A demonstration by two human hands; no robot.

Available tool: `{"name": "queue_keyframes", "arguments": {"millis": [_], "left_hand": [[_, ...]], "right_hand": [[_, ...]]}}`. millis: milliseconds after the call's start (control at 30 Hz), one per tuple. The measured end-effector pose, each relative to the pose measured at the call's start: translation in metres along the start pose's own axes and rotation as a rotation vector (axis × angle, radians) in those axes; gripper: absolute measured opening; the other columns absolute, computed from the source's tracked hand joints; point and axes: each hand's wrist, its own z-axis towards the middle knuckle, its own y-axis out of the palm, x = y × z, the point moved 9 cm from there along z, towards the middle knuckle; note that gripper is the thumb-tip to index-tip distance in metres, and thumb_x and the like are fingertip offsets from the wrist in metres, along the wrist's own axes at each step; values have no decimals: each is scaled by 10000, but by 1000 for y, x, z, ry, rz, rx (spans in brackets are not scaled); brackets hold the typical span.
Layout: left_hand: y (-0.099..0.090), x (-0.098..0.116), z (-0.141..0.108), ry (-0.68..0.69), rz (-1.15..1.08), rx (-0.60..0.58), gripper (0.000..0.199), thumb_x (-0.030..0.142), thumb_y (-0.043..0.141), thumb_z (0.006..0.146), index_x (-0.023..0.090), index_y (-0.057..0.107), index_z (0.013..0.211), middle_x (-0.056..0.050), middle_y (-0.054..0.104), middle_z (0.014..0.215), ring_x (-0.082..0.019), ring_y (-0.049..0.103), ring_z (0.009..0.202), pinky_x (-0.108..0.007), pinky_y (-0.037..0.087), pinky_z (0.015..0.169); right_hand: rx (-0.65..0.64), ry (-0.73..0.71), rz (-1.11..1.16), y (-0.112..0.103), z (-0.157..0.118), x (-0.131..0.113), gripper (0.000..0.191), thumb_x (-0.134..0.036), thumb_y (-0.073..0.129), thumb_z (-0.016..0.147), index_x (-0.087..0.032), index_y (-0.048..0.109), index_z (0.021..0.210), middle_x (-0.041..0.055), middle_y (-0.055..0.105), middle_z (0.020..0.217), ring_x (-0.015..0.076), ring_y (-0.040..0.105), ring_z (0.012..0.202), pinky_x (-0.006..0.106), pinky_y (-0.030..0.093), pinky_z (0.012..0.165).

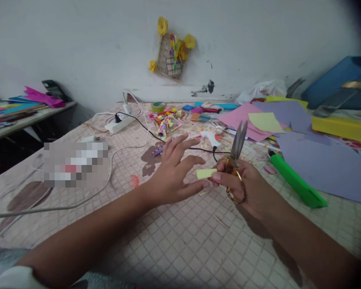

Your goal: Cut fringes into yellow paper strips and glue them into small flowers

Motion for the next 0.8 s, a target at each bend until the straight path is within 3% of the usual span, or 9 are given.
{"name": "queue_keyframes", "arguments": {"millis": [167, 300, 633, 800], "left_hand": [[-15, 13, 2, 110, -153, 119, 276, 345, 649, 750, 166, 553, 937, -165, 452, 1255, -257, 350, 1269, -477, 279, 1061], [-26, 19, 2, 94, -204, 174, 288, 366, 645, 750, 195, 534, 954, -143, 456, 1251, -258, 353, 1269, -489, 291, 1053], [-33, 43, 1, 129, -207, 108, 325, 477, 604, 752, 217, 578, 946, -106, 526, 1222, -266, 361, 1280, -485, 289, 1071], [-37, 52, -2, 143, -182, 147, 282, 479, 566, 783, 252, 600, 947, -73, 535, 1229, -227, 412, 1247, -457, 320, 1065]], "right_hand": [[-116, 36, 92, 11, -2, 3, 261, -211, 785, 618, -216, 540, 708, -69, 537, 616, 76, 463, 575, 197, 338, 543], [-191, 6, 108, 20, -4, 0, 233, -222, 763, 653, -219, 541, 724, -66, 520, 638, 74, 450, 578, 194, 345, 550], [-383, 74, -53, 35, -23, 5, 179, -348, 657, 761, -232, 522, 743, -13, 552, 741, 146, 531, 685, 281, 429, 661], [-332, 64, -61, 26, -21, 14, 223, -446, 643, 748, -234, 581, 727, -7, 557, 746, 160, 561, 714, 305, 478, 670]]}}
